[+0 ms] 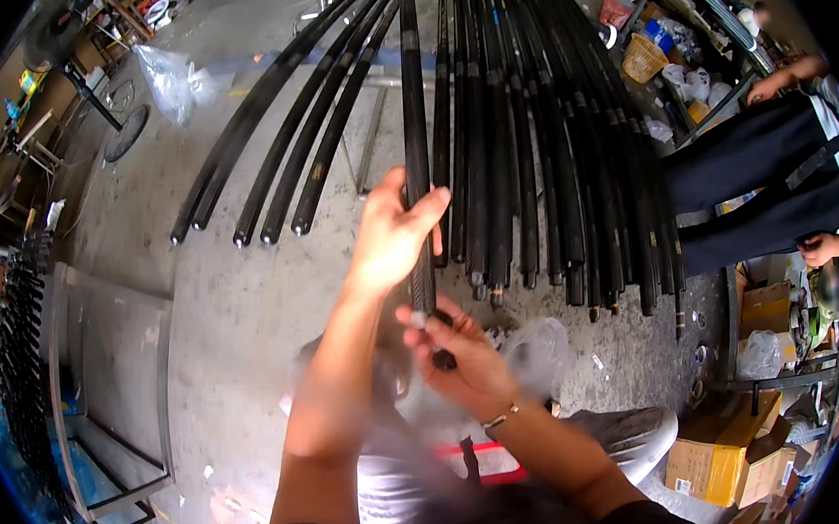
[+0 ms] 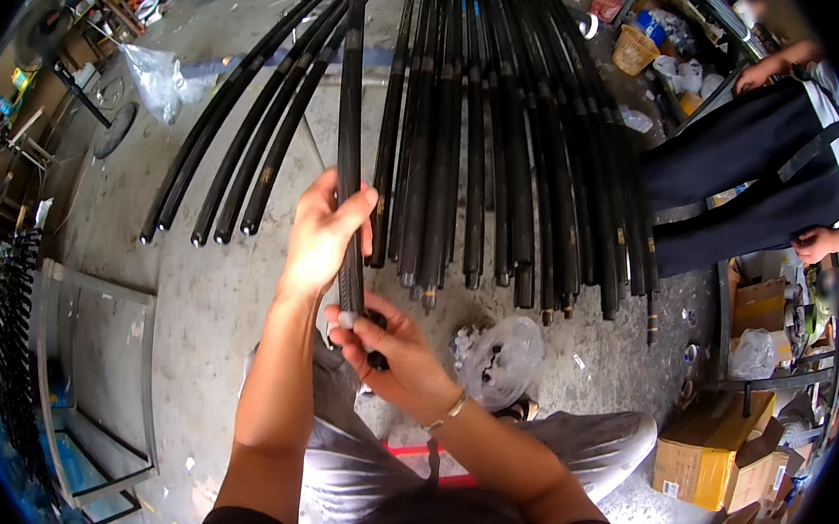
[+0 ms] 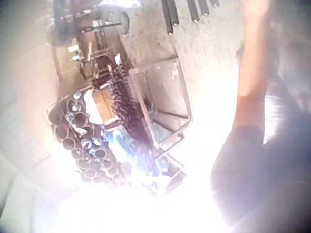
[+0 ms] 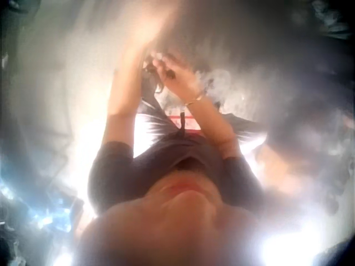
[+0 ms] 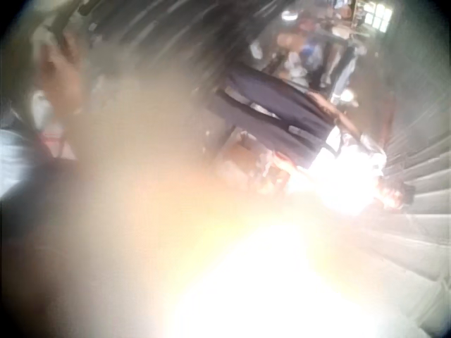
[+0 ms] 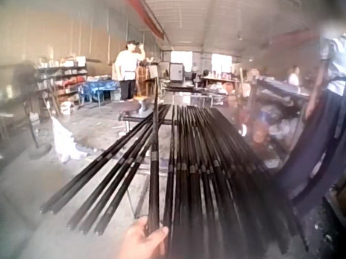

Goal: The person sits on the floor and repeatedly picks up long black poles, attaches small black caps to the ends, and places them back on a metal rack. The process is repetitive and involves handling the poles one at a time.

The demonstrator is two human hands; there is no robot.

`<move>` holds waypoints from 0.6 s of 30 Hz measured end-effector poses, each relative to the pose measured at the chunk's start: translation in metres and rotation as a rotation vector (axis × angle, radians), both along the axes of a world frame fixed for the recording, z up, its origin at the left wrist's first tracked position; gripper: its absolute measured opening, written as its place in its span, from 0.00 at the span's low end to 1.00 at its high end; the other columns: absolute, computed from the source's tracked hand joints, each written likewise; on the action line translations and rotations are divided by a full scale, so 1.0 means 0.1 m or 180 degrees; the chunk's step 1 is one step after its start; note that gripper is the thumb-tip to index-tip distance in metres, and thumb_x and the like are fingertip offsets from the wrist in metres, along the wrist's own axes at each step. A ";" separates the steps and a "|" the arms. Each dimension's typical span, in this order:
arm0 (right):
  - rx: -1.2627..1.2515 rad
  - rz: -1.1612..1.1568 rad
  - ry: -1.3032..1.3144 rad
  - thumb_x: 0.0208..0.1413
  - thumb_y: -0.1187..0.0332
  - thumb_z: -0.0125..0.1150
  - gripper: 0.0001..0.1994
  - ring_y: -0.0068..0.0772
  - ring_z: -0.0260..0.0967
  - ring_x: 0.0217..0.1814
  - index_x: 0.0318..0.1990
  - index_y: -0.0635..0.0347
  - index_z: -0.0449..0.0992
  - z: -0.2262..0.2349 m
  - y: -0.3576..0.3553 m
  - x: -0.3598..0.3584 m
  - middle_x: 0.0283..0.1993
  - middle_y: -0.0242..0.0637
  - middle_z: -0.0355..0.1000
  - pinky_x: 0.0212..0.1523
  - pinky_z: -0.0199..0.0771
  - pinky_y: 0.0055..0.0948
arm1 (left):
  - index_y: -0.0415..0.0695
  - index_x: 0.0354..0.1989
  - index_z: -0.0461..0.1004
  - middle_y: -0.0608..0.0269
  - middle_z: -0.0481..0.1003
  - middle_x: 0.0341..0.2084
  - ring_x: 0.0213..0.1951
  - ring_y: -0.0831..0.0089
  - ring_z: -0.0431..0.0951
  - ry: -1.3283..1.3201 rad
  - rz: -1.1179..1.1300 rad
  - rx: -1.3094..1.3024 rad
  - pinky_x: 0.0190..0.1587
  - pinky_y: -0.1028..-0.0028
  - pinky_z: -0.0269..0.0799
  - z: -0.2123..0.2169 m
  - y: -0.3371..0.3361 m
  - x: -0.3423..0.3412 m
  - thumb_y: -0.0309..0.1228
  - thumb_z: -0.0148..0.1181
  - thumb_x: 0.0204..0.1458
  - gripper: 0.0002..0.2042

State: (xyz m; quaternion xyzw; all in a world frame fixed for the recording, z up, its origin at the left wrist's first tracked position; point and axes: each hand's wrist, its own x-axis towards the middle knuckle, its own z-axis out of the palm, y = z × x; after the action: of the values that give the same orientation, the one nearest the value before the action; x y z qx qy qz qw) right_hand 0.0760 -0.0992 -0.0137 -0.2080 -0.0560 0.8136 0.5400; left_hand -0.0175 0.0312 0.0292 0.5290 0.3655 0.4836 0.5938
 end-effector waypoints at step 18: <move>-0.1783 0.0127 -0.0910 0.52 0.76 0.56 0.08 0.20 0.67 0.31 0.40 0.58 0.70 -1.26 -0.84 0.80 0.31 0.31 0.69 0.24 0.66 0.15 | 0.36 0.34 0.69 0.67 0.68 0.20 0.15 0.80 0.66 0.0338 -0.0194 -0.0241 0.19 0.79 0.61 0.07 0.38 -0.02 0.41 0.63 0.48 0.19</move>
State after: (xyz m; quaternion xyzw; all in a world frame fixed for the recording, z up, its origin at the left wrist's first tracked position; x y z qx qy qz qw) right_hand 0.1565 -0.1829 -0.1399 -0.4598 0.0908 0.7704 0.4323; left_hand -0.0197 0.0697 0.0364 0.5420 0.3983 0.4225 0.6076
